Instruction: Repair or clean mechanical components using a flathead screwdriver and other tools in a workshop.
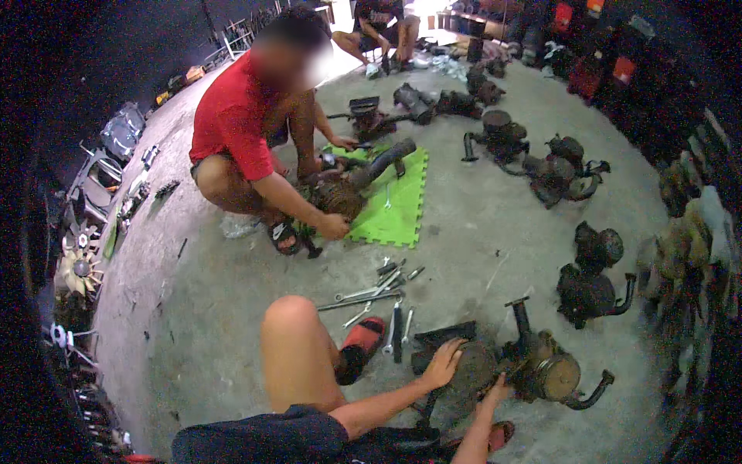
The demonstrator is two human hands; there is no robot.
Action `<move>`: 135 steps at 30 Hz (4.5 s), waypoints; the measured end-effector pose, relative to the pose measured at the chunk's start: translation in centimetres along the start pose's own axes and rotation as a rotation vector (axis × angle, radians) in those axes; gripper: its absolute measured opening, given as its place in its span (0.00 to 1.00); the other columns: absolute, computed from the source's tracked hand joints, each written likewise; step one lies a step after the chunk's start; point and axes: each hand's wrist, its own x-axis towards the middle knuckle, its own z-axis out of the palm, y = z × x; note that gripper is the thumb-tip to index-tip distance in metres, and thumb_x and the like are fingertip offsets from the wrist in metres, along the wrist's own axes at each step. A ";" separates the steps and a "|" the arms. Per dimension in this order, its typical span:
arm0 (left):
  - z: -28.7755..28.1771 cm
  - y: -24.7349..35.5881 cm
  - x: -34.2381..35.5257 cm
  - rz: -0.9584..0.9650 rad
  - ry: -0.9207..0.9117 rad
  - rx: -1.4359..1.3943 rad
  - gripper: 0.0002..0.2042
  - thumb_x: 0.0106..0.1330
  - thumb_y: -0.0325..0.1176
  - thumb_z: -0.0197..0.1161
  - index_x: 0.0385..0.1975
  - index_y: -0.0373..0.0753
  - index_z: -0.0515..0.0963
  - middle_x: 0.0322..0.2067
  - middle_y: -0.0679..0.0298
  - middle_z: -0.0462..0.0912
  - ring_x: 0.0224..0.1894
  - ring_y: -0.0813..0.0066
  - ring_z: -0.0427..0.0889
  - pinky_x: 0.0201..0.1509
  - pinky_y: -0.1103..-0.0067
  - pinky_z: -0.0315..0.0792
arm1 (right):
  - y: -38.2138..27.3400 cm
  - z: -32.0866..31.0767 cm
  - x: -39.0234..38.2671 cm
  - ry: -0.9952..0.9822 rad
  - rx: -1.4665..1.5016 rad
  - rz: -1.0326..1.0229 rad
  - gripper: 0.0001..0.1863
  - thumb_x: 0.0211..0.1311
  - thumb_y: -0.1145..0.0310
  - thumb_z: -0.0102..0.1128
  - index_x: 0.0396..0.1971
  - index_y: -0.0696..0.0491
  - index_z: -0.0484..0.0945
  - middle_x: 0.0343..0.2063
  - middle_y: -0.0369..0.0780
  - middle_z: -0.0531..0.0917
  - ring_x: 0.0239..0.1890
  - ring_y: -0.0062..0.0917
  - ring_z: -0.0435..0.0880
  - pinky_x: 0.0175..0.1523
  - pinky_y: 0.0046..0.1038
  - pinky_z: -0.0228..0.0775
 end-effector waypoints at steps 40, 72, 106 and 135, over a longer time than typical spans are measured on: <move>-1.9 -1.5 -0.6 0.030 0.031 -0.070 0.20 0.77 0.37 0.46 0.63 0.35 0.67 0.61 0.46 0.69 0.66 0.46 0.65 0.71 0.63 0.57 | 2.9 1.8 0.6 0.149 -1.033 -0.406 0.24 0.70 0.57 0.53 0.44 0.70 0.76 0.41 0.58 0.82 0.40 0.53 0.83 0.43 0.47 0.73; -2.6 -1.7 0.5 0.049 -0.019 0.042 0.21 0.77 0.42 0.44 0.62 0.36 0.67 0.60 0.47 0.71 0.65 0.48 0.67 0.69 0.63 0.59 | 7.8 -7.1 -3.3 -0.143 -0.550 -0.520 0.34 0.73 0.42 0.45 0.48 0.64 0.76 0.38 0.50 0.82 0.39 0.42 0.80 0.45 0.42 0.68; -1.2 7.8 0.5 0.384 -0.570 0.824 0.57 0.42 0.58 0.75 0.75 0.56 0.50 0.75 0.45 0.35 0.76 0.38 0.35 0.70 0.38 0.43 | 8.3 -7.6 -3.1 -0.029 -0.702 -0.600 0.29 0.75 0.50 0.42 0.49 0.65 0.77 0.43 0.56 0.83 0.47 0.53 0.80 0.53 0.44 0.68; -0.5 4.4 -1.0 0.585 -0.574 0.625 0.31 0.52 0.46 0.70 0.59 0.47 0.75 0.73 0.60 0.52 0.77 0.59 0.46 0.73 0.41 0.39 | 6.8 -6.5 -5.0 -0.160 -0.756 -0.487 0.27 0.76 0.51 0.43 0.51 0.64 0.74 0.45 0.54 0.80 0.48 0.46 0.78 0.57 0.39 0.66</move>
